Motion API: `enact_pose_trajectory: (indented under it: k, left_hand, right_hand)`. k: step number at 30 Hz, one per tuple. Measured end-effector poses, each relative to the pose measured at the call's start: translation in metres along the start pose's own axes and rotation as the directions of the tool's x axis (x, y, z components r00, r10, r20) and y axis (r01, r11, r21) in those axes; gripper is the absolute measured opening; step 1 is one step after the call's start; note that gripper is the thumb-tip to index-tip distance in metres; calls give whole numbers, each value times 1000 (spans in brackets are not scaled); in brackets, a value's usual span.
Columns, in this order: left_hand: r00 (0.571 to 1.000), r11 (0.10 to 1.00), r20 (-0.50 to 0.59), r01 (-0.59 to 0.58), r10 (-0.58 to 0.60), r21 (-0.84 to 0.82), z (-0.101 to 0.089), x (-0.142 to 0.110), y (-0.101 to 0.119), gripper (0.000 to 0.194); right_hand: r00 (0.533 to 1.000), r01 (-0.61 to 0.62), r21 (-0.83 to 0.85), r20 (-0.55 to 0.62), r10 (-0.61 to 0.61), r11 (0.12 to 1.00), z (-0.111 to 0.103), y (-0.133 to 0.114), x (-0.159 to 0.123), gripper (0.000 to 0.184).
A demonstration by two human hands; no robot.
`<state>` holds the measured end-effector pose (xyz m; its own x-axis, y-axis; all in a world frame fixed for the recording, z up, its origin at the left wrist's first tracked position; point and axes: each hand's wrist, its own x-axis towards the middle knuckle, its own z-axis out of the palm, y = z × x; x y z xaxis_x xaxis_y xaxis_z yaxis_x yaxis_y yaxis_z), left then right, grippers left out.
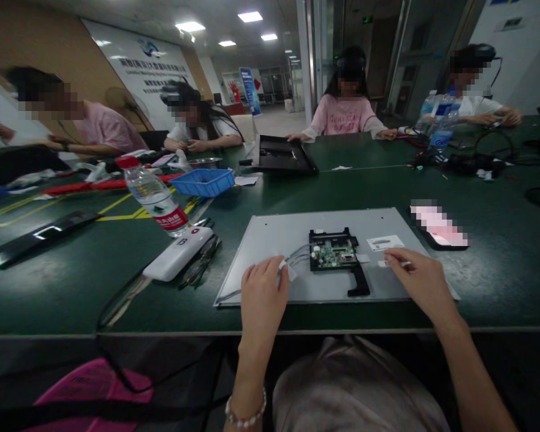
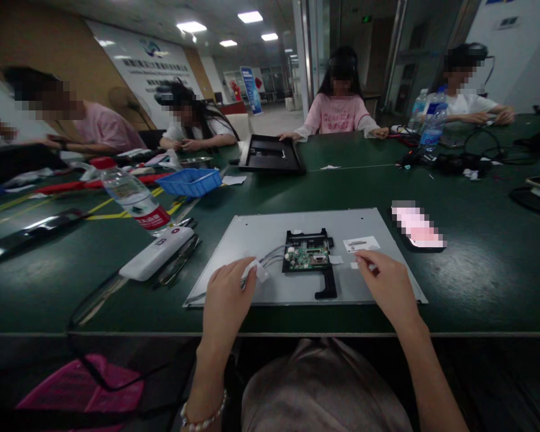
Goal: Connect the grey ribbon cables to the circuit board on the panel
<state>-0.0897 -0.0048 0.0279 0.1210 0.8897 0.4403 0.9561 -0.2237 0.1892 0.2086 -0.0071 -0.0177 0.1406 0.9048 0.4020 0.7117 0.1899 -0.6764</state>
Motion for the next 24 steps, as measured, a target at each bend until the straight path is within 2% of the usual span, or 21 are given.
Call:
enact_pose_trajectory:
  k: [5, 12, 15, 17, 19, 21, 22, 24]
  left_hand:
    - [997, 996, 62, 46, -51, 76, 15, 6, -6, 27]
    - [993, 998, 106, 47, -51, 46, 25, 2, -11, 32]
    - [996, 999, 75, 46, -47, 6, 27, 1, -16, 36]
    - [997, 999, 52, 49, -48, -8, 29, -1, -17, 38]
    - [998, 999, 37, 52, -52, -13, 30, -2, -17, 39]
    - [998, 998, 23, 54, -54, -17, 30, -3, -17, 40]
    - [999, 999, 18, 49, -48, -19, 30, -3, -17, 39]
    - [1000, 999, 18, 23, -23, -23, 30, -4, -17, 36]
  right_hand:
    - [1000, 15, -3, 7, -15, 1000, 1, -2, 0, 25]
    - [999, 34, 12, -12, -34, 999, 0, -2, 0, 22]
    - [993, 105, -3, -56, -105, 994, 3, -16, -1, 23]
    - [979, 202, -19, -29, -202, 979, 9, -38, -4, 25]
    - [941, 330, 1, 77, -329, 944, 21, -65, -6, 27]
    - [864, 463, 25, 212, -457, 886, 36, -94, -7, 30]
    - [826, 511, 20, 266, -497, 859, 44, -106, -7, 30]
    - [783, 561, -8, 328, -528, 828, 60, -124, -7, 29]
